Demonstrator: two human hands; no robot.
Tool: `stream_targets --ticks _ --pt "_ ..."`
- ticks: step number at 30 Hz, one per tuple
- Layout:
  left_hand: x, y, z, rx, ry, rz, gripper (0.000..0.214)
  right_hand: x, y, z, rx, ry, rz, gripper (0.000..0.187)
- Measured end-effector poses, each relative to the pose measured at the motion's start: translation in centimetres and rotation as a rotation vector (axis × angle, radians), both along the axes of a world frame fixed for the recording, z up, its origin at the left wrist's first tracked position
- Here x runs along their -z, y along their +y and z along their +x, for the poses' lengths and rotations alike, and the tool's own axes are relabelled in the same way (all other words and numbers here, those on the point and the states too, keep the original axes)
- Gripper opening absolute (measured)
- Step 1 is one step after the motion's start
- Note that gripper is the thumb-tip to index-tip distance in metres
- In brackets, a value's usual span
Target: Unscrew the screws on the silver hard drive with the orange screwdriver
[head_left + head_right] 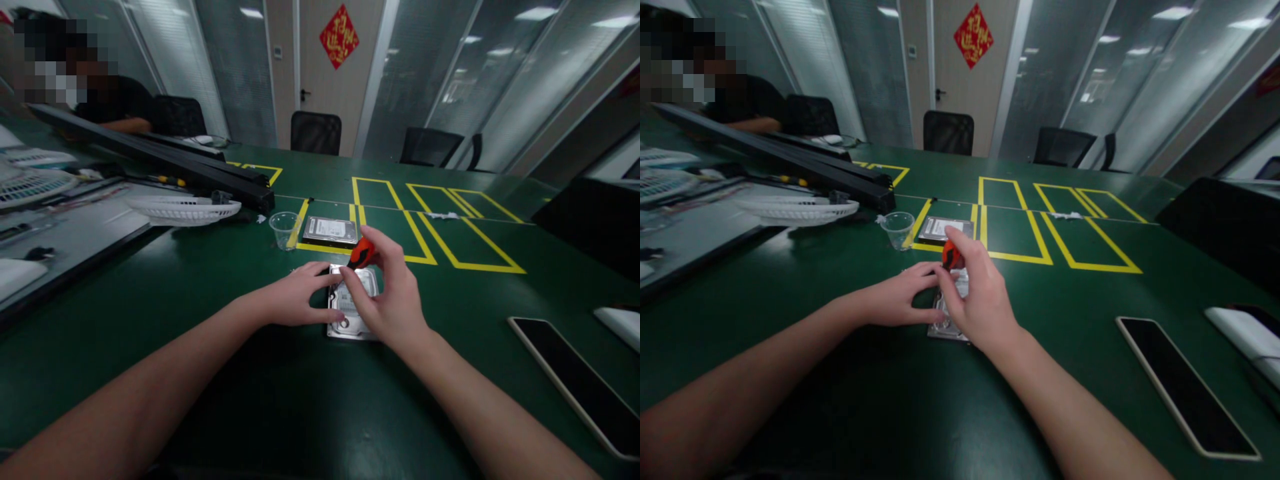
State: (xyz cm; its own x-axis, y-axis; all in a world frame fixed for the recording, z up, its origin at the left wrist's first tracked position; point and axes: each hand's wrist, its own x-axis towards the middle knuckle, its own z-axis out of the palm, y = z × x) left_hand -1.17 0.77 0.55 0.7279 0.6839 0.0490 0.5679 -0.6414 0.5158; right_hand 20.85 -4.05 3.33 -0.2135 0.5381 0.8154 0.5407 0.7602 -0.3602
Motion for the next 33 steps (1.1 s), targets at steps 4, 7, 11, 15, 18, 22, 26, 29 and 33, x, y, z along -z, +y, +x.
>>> stream_targets --ticks 4,7,11,15,18,22,26,29,33 --pt "-0.14 -0.05 0.04 -0.003 -0.015 -0.003 0.088 -0.03 -0.46 -0.05 -0.071 0.009 -0.092 0.072" --pt "-0.16 -0.04 0.00 -0.010 0.002 -0.010 0.089 -0.18 -0.32 0.01 -0.025 -0.010 -0.050 0.071" --pt "-0.17 -0.04 -0.02 -0.012 0.032 -0.027 0.092 -0.36 0.12 0.13 0.054 -0.026 0.024 0.066" --pt "-0.21 -0.08 0.03 -0.009 -0.004 -0.013 0.088 -0.44 -0.12 0.04 -0.004 -0.027 0.004 0.067" --pt "-0.18 -0.07 0.04 -0.008 -0.015 -0.011 0.088 -0.45 -0.52 -0.09 -0.047 -0.016 -0.061 0.067" --pt "-0.15 -0.05 0.00 -0.005 -0.002 -0.013 0.088 -0.46 -0.43 -0.05 0.000 -0.016 -0.035 0.064" --pt "-0.24 -0.10 -0.01 -0.011 0.003 -0.027 0.090 -0.57 0.02 0.12 0.056 -0.030 0.014 0.061" --pt "-0.21 -0.08 0.01 0.002 -0.015 -0.013 0.087 -0.61 -0.07 0.12 0.004 -0.036 -0.015 0.064" --pt "0.06 0.05 -0.02 -0.004 -0.016 -0.003 0.088 -0.46 -0.40 0.04 -0.064 -0.020 -0.078 0.070"
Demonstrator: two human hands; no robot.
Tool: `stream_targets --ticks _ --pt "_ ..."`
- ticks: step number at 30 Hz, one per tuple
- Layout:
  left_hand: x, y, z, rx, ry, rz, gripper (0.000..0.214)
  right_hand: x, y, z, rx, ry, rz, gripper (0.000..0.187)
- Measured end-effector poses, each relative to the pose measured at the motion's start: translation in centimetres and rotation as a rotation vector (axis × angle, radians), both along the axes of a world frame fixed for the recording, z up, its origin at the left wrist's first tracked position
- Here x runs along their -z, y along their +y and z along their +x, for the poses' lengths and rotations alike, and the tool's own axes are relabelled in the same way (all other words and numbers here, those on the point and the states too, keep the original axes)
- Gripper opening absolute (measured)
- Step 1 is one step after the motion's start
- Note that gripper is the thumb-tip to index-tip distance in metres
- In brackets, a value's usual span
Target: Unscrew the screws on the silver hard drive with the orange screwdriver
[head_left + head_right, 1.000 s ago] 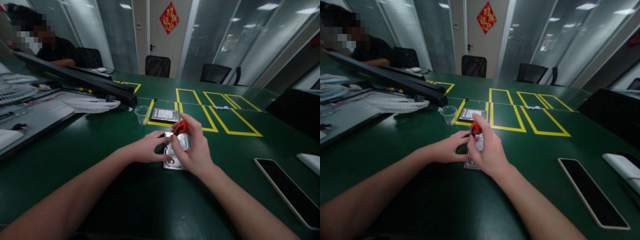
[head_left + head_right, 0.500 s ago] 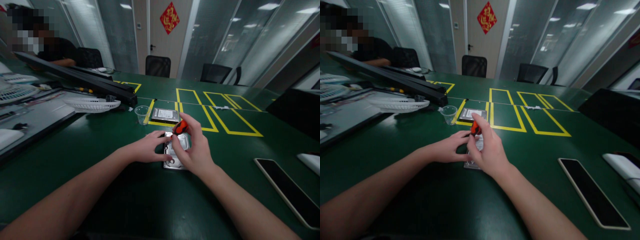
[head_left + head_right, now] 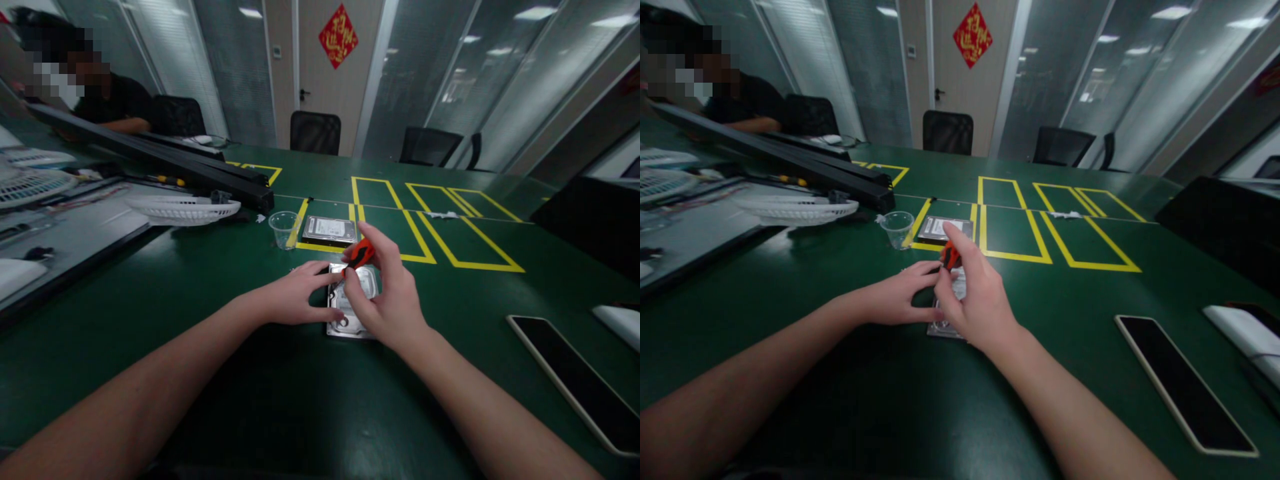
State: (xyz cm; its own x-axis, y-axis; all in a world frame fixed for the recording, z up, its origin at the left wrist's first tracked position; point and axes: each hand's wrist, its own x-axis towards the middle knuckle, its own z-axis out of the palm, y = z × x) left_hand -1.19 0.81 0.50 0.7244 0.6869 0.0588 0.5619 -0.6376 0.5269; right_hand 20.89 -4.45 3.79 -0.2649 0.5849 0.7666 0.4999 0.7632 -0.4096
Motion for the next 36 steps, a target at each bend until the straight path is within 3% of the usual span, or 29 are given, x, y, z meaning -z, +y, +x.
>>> stream_targets --ticks 8,15,24,30,36 --pt "-0.27 -0.12 0.00 -0.001 0.017 -0.020 0.086 0.02 0.54 0.18 0.085 -0.023 0.099 0.065" --pt "0.02 -0.04 -0.06 -0.006 -0.018 -0.007 0.086 0.12 -0.02 0.13 0.019 0.016 -0.018 0.067" --pt "-0.07 -0.03 -0.06 0.008 -0.008 -0.004 0.087 -0.34 0.37 0.19 0.097 -0.032 0.090 0.056" --pt "-0.19 -0.06 0.00 0.009 0.004 -0.003 0.087 -0.21 0.06 0.17 0.038 -0.014 0.026 0.068" --pt "-0.08 -0.02 -0.01 0.001 0.009 -0.007 0.088 -0.39 -0.07 0.20 0.036 -0.003 0.017 0.063"
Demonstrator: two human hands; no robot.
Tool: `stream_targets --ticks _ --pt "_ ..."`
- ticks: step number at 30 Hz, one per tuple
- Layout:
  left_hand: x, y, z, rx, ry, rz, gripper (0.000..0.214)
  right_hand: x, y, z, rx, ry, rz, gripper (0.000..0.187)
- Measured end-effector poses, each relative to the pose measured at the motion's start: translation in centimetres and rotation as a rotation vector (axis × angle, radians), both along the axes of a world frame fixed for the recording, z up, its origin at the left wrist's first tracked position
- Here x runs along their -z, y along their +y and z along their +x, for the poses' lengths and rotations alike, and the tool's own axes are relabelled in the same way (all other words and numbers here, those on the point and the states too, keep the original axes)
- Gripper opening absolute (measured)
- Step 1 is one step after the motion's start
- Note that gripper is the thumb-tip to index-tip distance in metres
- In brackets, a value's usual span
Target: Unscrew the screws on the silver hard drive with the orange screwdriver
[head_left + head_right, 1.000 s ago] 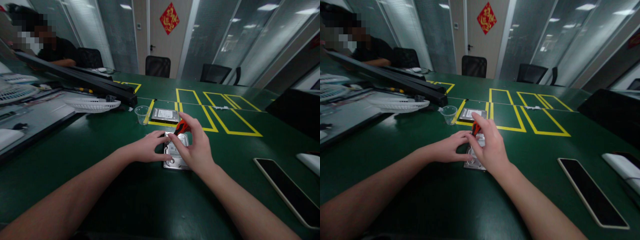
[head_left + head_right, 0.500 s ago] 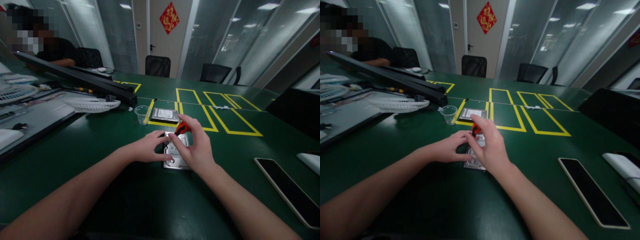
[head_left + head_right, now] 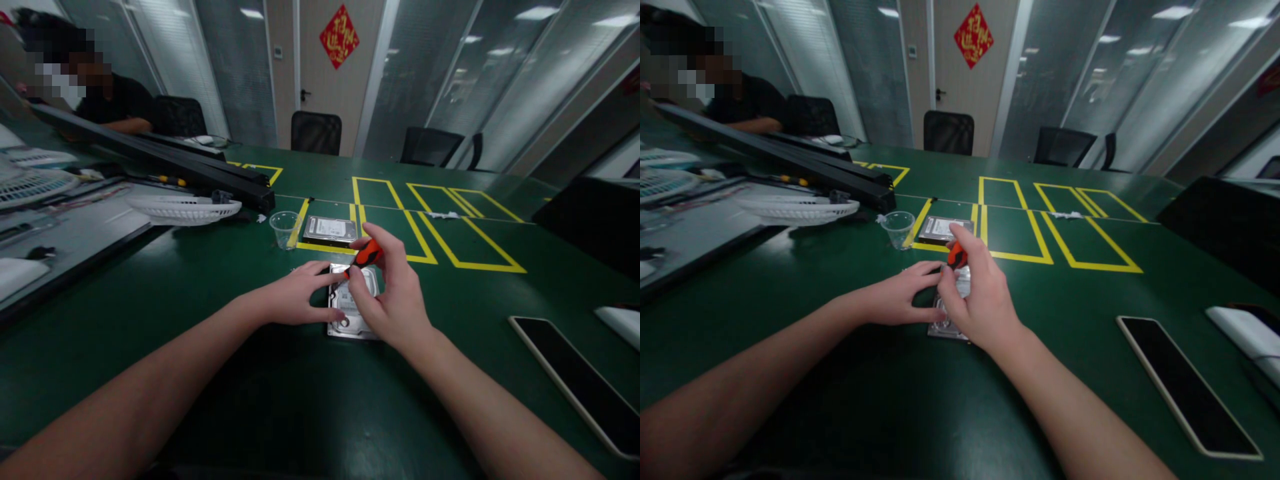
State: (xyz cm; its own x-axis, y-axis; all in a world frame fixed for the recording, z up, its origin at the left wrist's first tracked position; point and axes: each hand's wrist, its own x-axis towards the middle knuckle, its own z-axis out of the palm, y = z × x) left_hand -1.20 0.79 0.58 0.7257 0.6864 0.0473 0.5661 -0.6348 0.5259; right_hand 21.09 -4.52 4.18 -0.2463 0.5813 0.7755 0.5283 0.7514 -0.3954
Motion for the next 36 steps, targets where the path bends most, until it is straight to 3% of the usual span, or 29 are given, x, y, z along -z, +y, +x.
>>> stream_targets --ticks 6,15,22,30,36 --pt "-0.01 0.01 -0.01 -0.001 0.012 -0.007 0.089 0.18 0.50 0.00 0.049 -0.034 0.088 0.066" --pt "0.10 0.01 0.03 0.003 -0.009 0.008 0.089 0.78 0.15 -0.15 -0.042 0.035 -0.011 0.068" --pt "-0.05 -0.08 0.07 -0.004 0.009 0.000 0.090 0.41 0.53 -0.15 0.013 -0.020 0.096 0.066" --pt "0.06 -0.03 0.03 -0.009 0.009 0.002 0.089 0.76 0.14 -0.13 -0.048 0.033 -0.025 0.070" --pt "0.25 0.08 -0.01 0.001 -0.001 0.019 0.090 0.43 0.53 -0.12 0.016 -0.023 0.096 0.067"
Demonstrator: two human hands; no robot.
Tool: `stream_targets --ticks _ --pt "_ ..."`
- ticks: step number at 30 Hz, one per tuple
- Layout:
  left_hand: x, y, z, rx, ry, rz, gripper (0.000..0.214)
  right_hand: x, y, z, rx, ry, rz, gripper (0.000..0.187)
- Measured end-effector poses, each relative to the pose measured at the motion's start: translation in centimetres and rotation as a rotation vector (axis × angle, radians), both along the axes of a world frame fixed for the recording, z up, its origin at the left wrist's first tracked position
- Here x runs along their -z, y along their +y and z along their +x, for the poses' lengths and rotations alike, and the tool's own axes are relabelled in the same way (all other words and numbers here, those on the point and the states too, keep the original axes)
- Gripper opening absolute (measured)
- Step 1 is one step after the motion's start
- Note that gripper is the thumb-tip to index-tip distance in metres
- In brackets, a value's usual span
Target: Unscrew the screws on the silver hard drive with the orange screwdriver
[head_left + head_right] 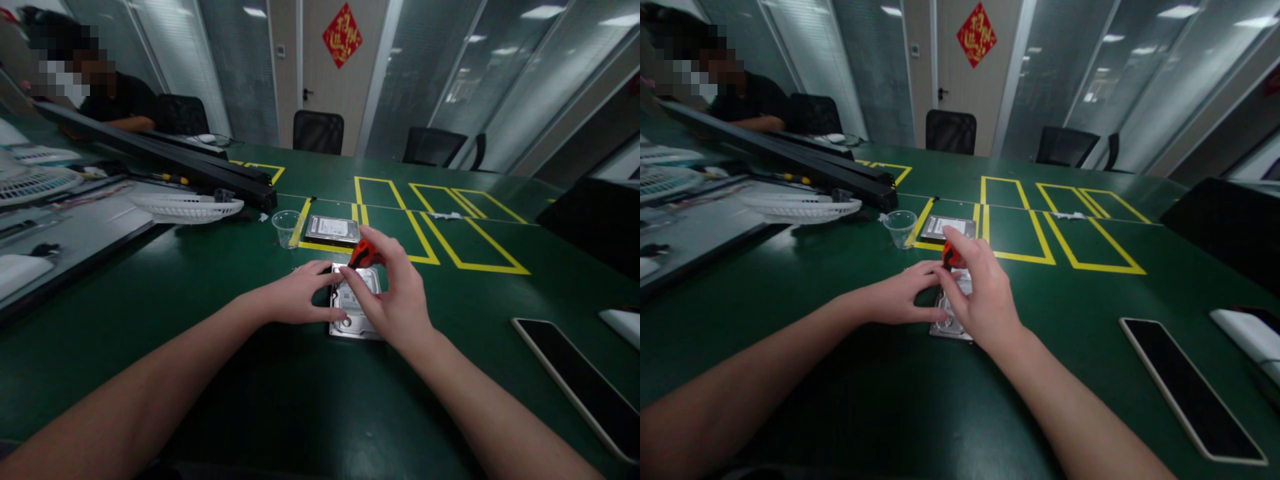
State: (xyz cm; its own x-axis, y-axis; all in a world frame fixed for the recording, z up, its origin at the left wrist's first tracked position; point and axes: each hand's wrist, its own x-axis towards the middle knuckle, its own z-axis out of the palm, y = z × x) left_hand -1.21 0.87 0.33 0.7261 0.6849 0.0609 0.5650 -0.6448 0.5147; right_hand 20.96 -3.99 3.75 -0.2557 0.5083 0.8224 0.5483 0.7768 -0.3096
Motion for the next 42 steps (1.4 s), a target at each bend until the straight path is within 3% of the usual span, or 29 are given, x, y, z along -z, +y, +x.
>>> stream_targets --ticks 8,14,22,29,35,42 --pt "-0.2 -0.1 0.0 -0.003 0.004 -0.018 0.088 0.6 -0.4 0.0 -0.069 0.068 -0.144 0.072" --pt "-0.1 0.0 0.0 0.006 0.006 -0.003 0.090 0.1 0.0 -0.1 0.021 0.020 0.001 0.066" --pt "-0.1 0.1 0.0 0.017 -0.027 0.000 0.086 0.3 -0.6 -0.1 -0.060 0.057 -0.131 0.071" --pt "-0.1 0.0 0.0 -0.008 0.021 -0.023 0.092 0.1 -0.1 0.0 0.041 0.004 0.003 0.062" --pt "-0.2 0.0 0.0 0.014 -0.017 -0.005 0.085 1.0 -0.2 -0.2 -0.039 0.081 -0.102 0.077" --pt "-0.1 0.0 0.0 0.002 -0.013 -0.011 0.086 0.3 -0.5 -0.1 -0.026 0.054 -0.079 0.065"
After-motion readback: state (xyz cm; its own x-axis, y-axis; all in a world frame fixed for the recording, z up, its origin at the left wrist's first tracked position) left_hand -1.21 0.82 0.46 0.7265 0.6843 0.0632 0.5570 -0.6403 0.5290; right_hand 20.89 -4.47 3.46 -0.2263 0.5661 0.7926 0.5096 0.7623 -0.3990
